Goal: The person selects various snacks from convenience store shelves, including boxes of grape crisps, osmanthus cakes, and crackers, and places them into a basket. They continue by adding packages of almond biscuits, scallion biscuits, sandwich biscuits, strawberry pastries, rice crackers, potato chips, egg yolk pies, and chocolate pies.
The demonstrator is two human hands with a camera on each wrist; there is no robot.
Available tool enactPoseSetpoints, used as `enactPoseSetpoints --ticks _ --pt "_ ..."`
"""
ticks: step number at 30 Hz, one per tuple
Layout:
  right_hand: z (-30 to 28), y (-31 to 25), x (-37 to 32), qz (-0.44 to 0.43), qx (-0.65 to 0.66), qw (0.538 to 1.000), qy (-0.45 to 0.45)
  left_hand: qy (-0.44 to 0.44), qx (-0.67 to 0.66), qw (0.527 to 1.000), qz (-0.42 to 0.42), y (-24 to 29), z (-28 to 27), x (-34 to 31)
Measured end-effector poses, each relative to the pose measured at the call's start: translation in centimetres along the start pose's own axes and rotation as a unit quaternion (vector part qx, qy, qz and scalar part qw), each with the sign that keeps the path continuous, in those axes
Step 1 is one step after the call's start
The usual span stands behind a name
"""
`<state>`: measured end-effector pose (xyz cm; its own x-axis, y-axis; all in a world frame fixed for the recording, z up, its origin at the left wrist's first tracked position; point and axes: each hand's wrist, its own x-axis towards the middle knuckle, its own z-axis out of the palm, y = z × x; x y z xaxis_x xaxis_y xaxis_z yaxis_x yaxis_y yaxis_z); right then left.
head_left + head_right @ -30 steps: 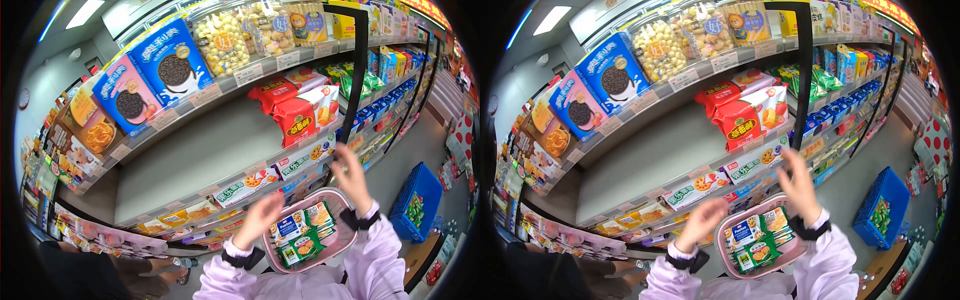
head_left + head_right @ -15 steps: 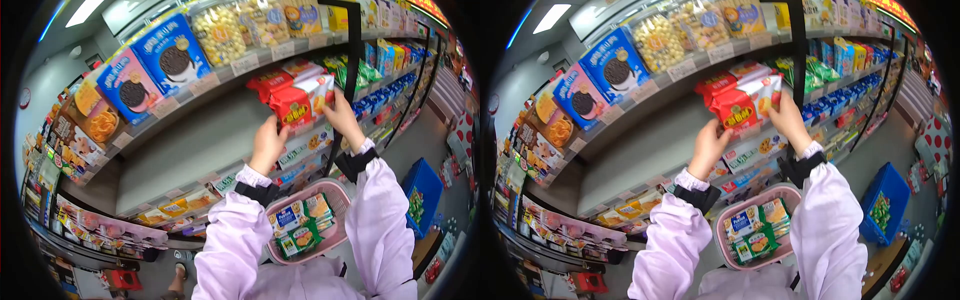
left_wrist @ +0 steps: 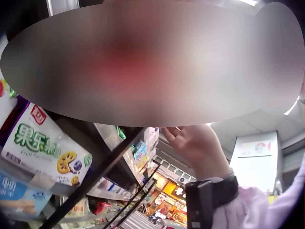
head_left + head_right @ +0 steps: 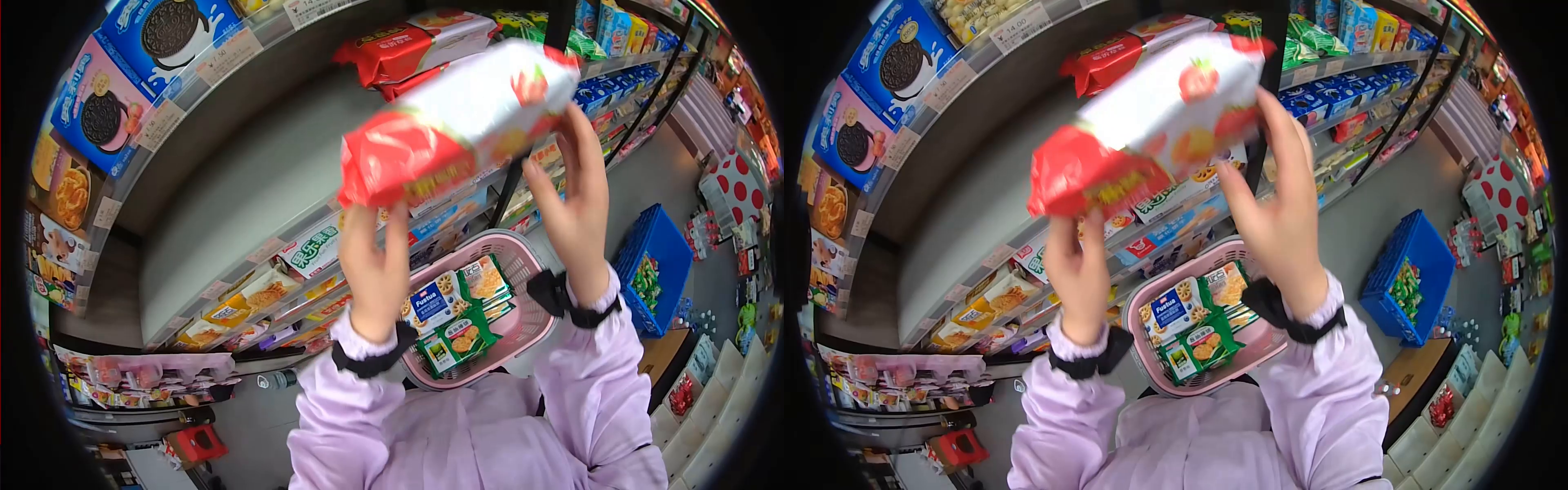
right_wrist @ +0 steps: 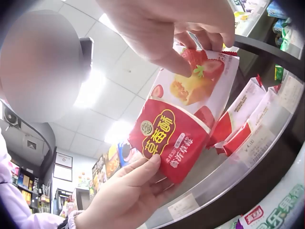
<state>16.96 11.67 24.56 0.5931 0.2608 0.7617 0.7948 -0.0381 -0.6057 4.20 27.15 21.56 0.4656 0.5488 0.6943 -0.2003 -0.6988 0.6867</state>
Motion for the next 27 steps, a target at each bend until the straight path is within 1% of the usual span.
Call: enactPoseSetpoints --ticks 2,5,6,9,10,11,12,13,15,16,17,18,19,20,22,23,26,27 --pt "-1.0 0.7 -3.1 0.003 -0.036 0.999 -0.015 -0.072 0.034 0.995 -0.063 0.3 -1.2 -3.3" --pt "-2.4 2.9 -8.8 0.097 -0.039 0.991 -0.078 -0.141 -0.038 0.973 -0.178 -1.5 -0.1 -9.0" --pt "-2.7 3.2 -10.5 0.142 -0.078 0.980 -0.110 -0.159 -0.053 0.964 -0.208 -2.7 0.6 -10.8" --pt "-4.1 7.6 -17.5 0.246 -0.144 0.945 -0.157 -0.221 -0.010 0.936 -0.273 -6.7 2.8 -16.1" --pt "-4.5 9.4 -20.1 0.272 -0.138 0.936 -0.177 -0.249 0.013 0.932 -0.263 -8.2 3.7 -17.3" --pt "-4.3 10.7 -22.1 0.383 0.029 0.912 -0.142 -0.278 0.037 0.926 -0.253 -9.6 4.6 -18.3" --pt "-4.2 11.5 -23.7 0.481 0.194 0.850 -0.099 -0.309 0.060 0.918 -0.242 -10.2 5.2 -18.9" --pt "-4.5 12.1 -24.9 0.536 0.204 0.813 -0.103 -0.356 0.092 0.892 -0.264 -10.2 5.8 -18.3" --pt "-5.2 13.2 -26.9 0.640 0.223 0.728 -0.106 -0.404 0.133 0.875 -0.229 -11.6 7.9 -17.9" --pt "-5.2 13.6 -27.9 0.665 0.224 0.707 -0.088 -0.427 0.154 0.866 -0.210 -12.7 9.3 -17.9" --pt "-5.0 13.9 -28.8 0.689 0.226 0.685 -0.071 -0.469 0.184 0.839 -0.204 -13.8 10.9 -17.8" --pt "-4.8 14.3 -30.0 0.712 0.227 0.662 -0.054 -0.492 0.197 0.825 -0.196 -14.8 12.3 -18.0" --pt "-4.3 15.2 -31.9 0.710 0.264 0.652 -0.019 -0.515 0.210 0.810 -0.186 -15.7 13.7 -18.2" --pt "-4.1 14.8 -31.7 0.731 0.272 0.626 -0.004 -0.536 0.222 0.795 -0.176 -16.0 14.7 -18.1" --pt "-3.7 14.0 -31.2 0.770 0.286 0.570 0.024 -0.587 0.249 0.746 -0.195 -16.3 16.5 -17.9" --pt "-3.6 14.5 -31.8 0.787 0.277 0.551 0.018 -0.610 0.261 0.719 -0.204 -16.5 17.3 -17.8" --pt "-3.5 15.0 -32.2 0.799 0.271 0.536 0.031 -0.590 0.286 0.719 -0.233 -17.6 18.4 -18.9" --pt "-3.5 14.5 -31.2 0.792 0.268 0.548 0.036 -0.585 0.300 0.711 -0.251 -18.3 18.7 -19.4"
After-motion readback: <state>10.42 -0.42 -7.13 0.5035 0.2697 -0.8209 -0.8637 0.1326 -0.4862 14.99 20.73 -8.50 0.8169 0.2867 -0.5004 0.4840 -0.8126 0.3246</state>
